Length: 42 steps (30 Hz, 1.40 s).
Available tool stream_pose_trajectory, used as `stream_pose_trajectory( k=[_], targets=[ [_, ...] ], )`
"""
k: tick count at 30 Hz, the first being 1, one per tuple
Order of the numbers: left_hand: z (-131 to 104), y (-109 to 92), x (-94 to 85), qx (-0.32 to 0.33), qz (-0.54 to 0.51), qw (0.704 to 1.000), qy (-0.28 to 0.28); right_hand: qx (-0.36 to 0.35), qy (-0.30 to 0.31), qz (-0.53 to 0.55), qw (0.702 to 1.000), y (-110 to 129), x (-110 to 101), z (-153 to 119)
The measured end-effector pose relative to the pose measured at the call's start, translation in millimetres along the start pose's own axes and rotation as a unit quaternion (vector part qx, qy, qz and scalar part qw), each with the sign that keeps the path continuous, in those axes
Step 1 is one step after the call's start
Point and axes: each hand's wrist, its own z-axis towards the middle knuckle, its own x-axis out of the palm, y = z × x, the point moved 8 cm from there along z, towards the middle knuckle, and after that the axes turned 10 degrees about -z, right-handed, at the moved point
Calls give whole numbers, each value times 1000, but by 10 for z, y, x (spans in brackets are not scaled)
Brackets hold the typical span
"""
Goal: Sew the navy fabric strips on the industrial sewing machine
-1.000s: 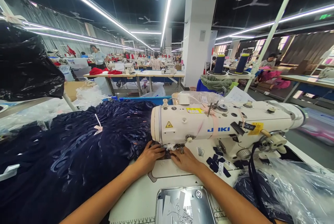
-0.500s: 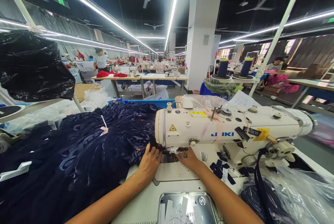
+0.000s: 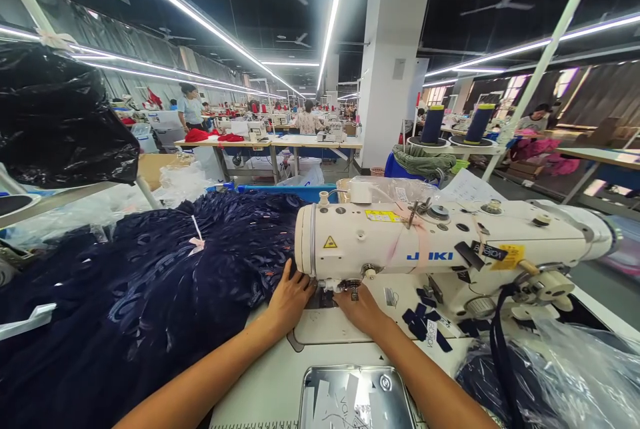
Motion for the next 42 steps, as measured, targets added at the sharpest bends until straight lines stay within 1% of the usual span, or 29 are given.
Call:
stream_pose_trajectory(
  k=[2, 4, 7, 11, 16, 22, 25, 31, 36, 39, 42],
  targets=[
    [3, -5, -13, 3, 1, 1000, 0, -18, 8, -38, 999, 40, 12, 2],
    [9, -4, -21, 3, -2, 1000, -2, -14, 18, -53, 998, 39, 58, -11],
    [20, 5, -17, 2, -6, 1000, -8, 10, 29, -47, 998, 6, 154, -54],
    [45, 19, 29, 0, -17, 1000, -4, 1, 29, -63, 998, 31, 249, -111],
    [88, 24, 46, 0, -22, 1000, 0, 32, 49, -47, 997, -3, 355, -156],
    [137, 15, 44, 2, -23, 1000, 8, -2, 48, -84, 995, 26, 397, -179],
    [148, 17, 50, 2, -28, 1000, 9, -8, 45, -94, 995, 33, 409, -183],
    [137, 24, 42, -7, -34, 999, -11, -19, 20, -142, 989, 98, 407, -182],
    [111, 10, 34, -9, -27, 999, -15, -14, 10, -132, 991, 87, 336, -118],
    [81, 12, 20, -20, -28, 999, -1, -2, 10, -112, 994, 30, 237, -35],
    [-15, -71, -55, -12, -42, 998, 41, 15, 17, -90, 996, -39, 119, 31]
  ],
)
